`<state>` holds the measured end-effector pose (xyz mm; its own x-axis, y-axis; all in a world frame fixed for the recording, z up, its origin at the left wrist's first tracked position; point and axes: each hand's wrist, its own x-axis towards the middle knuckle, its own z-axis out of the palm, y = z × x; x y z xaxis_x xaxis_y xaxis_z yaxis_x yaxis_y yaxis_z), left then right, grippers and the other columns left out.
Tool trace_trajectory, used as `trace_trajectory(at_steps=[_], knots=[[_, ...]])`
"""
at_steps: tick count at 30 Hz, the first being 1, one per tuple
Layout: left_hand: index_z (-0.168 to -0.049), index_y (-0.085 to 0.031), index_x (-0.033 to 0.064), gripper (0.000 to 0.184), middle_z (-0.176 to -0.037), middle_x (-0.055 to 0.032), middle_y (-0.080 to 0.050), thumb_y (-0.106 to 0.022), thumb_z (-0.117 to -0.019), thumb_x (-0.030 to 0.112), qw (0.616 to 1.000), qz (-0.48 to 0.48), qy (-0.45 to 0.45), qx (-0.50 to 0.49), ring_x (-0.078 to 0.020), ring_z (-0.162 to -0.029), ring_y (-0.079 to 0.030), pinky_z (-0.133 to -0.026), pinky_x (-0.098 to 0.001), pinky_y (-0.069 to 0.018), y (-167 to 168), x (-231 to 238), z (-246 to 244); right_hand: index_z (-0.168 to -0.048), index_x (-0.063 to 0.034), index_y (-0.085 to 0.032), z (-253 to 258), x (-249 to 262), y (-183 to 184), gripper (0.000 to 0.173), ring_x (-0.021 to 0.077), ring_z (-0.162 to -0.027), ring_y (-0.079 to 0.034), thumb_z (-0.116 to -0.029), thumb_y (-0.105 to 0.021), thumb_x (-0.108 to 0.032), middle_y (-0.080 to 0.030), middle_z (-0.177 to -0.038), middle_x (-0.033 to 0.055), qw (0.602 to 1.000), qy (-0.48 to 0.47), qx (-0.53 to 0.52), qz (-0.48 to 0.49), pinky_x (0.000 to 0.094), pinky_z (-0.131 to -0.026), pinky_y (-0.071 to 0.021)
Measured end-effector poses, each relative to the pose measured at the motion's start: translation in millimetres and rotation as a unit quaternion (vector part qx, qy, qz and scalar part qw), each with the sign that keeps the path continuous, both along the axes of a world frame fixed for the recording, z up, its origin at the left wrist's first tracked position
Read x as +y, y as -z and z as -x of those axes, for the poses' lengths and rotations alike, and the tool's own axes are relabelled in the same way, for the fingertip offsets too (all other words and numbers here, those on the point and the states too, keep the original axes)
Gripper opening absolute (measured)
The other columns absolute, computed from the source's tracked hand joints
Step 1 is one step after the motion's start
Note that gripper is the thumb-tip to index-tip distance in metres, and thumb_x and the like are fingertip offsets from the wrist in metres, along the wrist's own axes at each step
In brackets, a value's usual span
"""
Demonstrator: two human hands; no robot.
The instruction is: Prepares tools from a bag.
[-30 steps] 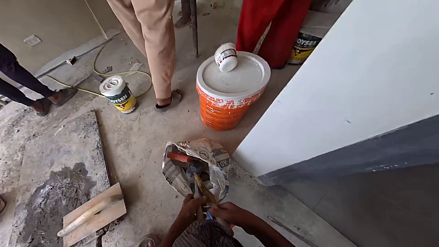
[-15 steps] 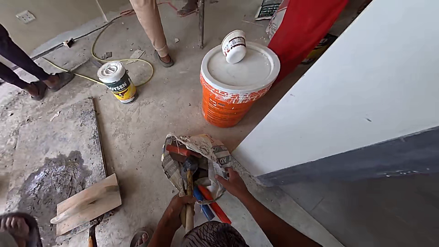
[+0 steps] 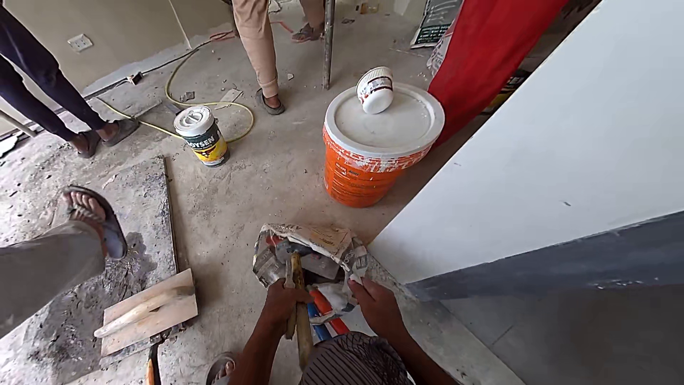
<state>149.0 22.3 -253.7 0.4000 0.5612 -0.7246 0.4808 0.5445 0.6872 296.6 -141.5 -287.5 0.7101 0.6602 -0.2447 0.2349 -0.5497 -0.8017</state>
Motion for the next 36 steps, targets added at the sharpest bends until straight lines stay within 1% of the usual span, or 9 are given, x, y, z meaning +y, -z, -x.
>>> trace_trajectory(at_steps=[4, 9, 12, 18, 25, 27, 29, 32, 36], knots=[[-0.113, -0.061, -0.0053, 0.049, -0.089, -0.0211, -0.069, -0.085, -0.0707, -0.001, 0.994, -0.07, -0.086, -0.008, -0.0303, -0.075, -0.07, -0.067, -0.0454, -0.0597, 32, -5, -15, -0.079, -0.0057, -0.065, 1, -14, 0, 0.044, 0.0157, -0.061, -0.054, -0.1032, -0.052, -0.04, -0.053, -0.064, 0.003, 0.999, -0.033, 0.001, 0.0, 0.0396, -0.06, -0.0458], [-0.122, -0.058, -0.0043, 0.053, -0.097, -0.0238, -0.066, -0.085, -0.0768, 0.006, 0.973, -0.111, -0.195, -0.05, -0.0346, -0.083, -0.066, -0.072, -0.0526, -0.056, 59, -9, -57, -0.083, -0.0051, -0.067, -11, -14, 2, 0.045, 0.018, -0.066, -0.058, -0.1051, -0.05, -0.04, -0.057, -0.068, 0.0049, 0.995, -0.087, 0.027, 0.041, 0.0419, -0.065, -0.0476], [-0.13, -0.054, -0.0009, 0.06, -0.103, -0.0232, -0.066, -0.085, -0.0815, 0.016, 0.971, -0.122, -0.206, -0.026, -0.0353, -0.089, -0.066, -0.076, -0.0549, -0.0557, 71, -14, -85, -0.084, -0.0043, -0.067, -21, -8, -1, 0.045, 0.0246, -0.075, -0.066, -0.1071, -0.049, -0.038, -0.064, -0.073, 0.0096, 0.993, -0.083, 0.013, 0.077, 0.0498, -0.072, -0.0523], [-0.127, -0.055, -0.0002, 0.058, -0.104, -0.0233, -0.066, -0.085, -0.0847, 0.026, 0.971, -0.137, -0.195, 0.028, -0.0375, -0.093, -0.065, -0.079, -0.0573, -0.0543, 75, -8, -106, -0.085, -0.0051, -0.065, -38, -6, -6, 0.046, 0.0273, -0.072, -0.068, -0.1087, -0.047, -0.04, -0.064, -0.072, 0.0106, 0.981, -0.125, -0.065, 0.134, 0.0507, -0.071, -0.0546], [-0.143, -0.045, 0.0027, 0.049, -0.118, -0.0262, -0.067, -0.059, -0.1034, 0.028, 0.968, -0.136, -0.108, 0.179, -0.0418, -0.11, -0.068, -0.09, -0.0601, -0.0541, 78, -6, -128, -0.089, -0.0006, -0.065, -26, -3, -26, 0.051, 0.0352, -0.084, -0.068, -0.1088, -0.041, -0.041, -0.065, -0.079, 0.0168, 0.957, -0.208, -0.07, 0.19, 0.0554, -0.076, -0.0519], [-0.148, -0.04, 0.0013, 0.052, -0.125, -0.028, -0.065, -0.053, -0.1069, 0.031, 0.971, -0.139, -0.021, 0.191, -0.0431, -0.115, -0.065, -0.094, -0.0609, -0.0525, 92, -9, -127, -0.091, -0.0005, -0.065, -27, -2, -24, 0.052, 0.034, -0.083, -0.067, -0.1086, -0.04, -0.043, -0.065, -0.08, 0.0164, 0.955, -0.219, -0.037, 0.196, 0.0542, -0.077, -0.0509], [-0.141, -0.047, -0.0031, 0.045, -0.128, -0.028, -0.063, -0.05, -0.1073, 0.026, 0.964, -0.146, 0.12, 0.189, -0.0424, -0.118, -0.064, -0.097, -0.0598, -0.0515, 109, -10, -118, -0.092, 0.0013, -0.065, -26, -3, -17, 0.052, 0.032, -0.079, -0.067, -0.108, -0.043, -0.043, -0.065, -0.079, 0.0163, 0.958, -0.228, 0.0, 0.173, 0.0529, -0.075, -0.0519], [-0.135, -0.057, -0.0057, 0.039, -0.132, -0.0288, -0.061, -0.062, -0.1001, 0.012, 0.931, -0.176, 0.29, 0.134, -0.0436, -0.123, -0.059, -0.104, -0.0608, -0.0468, 112, -18, -109, -0.091, 0.0011, -0.066, -26, -4, -6, 0.049, 0.0263, -0.071, -0.067, -0.1066, -0.047, -0.041, -0.065, -0.076, 0.013, 0.97, -0.202, 0.05, 0.123, 0.0486, -0.071, -0.054], [-0.131, -0.057, -0.0026, 0.046, -0.105, -0.0229, -0.068, -0.069, -0.0965, 0.025, 0.993, -0.114, 0.024, 0.026, -0.0347, -0.092, -0.068, -0.084, -0.0541, -0.0557, 112, -28, -89, -0.088, -0.0044, -0.067, -34, -15, 5, 0.045, 0.0201, -0.065, -0.066, -0.1053, -0.049, -0.042, -0.065, -0.072, 0.0072, 0.982, -0.139, 0.064, 0.109, 0.0452, -0.066, -0.0556]])
